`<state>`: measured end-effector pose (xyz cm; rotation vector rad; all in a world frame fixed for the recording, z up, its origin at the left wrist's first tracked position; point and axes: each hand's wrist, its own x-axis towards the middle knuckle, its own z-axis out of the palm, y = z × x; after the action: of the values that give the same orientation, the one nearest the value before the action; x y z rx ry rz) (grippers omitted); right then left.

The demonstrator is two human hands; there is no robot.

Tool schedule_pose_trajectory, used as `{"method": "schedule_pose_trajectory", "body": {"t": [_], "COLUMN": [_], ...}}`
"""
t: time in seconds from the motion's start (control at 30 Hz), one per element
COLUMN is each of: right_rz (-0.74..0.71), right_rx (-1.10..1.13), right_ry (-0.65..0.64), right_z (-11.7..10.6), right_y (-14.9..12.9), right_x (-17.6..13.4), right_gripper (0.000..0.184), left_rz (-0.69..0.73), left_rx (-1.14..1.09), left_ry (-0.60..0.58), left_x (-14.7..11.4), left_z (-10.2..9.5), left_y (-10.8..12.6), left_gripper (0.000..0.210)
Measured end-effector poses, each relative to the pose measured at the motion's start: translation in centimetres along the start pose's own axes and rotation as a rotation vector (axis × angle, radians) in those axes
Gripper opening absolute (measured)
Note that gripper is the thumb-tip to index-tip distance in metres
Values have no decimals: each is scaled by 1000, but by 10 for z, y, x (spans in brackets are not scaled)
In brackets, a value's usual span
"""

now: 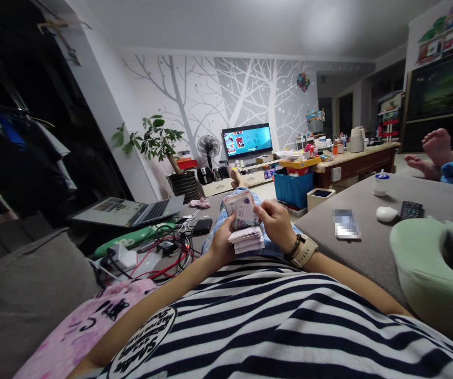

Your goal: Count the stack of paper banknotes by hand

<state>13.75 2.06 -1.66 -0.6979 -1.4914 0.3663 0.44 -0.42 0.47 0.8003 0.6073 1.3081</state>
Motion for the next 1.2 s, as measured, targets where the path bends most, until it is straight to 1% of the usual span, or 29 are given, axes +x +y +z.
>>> {"method": "schedule_pose_trajectory", "body": {"t": [0.17,0.33,0.5,0.67,1.03,1.2], "right_rz": [-54,-102,-112,-114,-102,-104], "right_rx": [-2,-10,6,49,47,40], "right_ry": [2,-30,-47,-53,-54,-34], "right_z": [-1,-2,-2,-1,-1,-1], "right_y": [-4,-6,-7,-6,-7,-7], "right_x": [-4,-6,-6,-6,-6,-7], "right_gripper": [31,30,27,23,22,26], "left_rz": [7,14,29,35,36,29], "left_rx": [8,18,22,22,35,39], "left_ry": [-9,-37,-54,-38,-11,-9], "left_x": [2,4,4,4,4,1], "left_z": [-2,-4,-4,-5,-6,-4], "left_y": [1,1,0,0,-2,-2], "left_gripper": [32,30,28,27,22,22]}}
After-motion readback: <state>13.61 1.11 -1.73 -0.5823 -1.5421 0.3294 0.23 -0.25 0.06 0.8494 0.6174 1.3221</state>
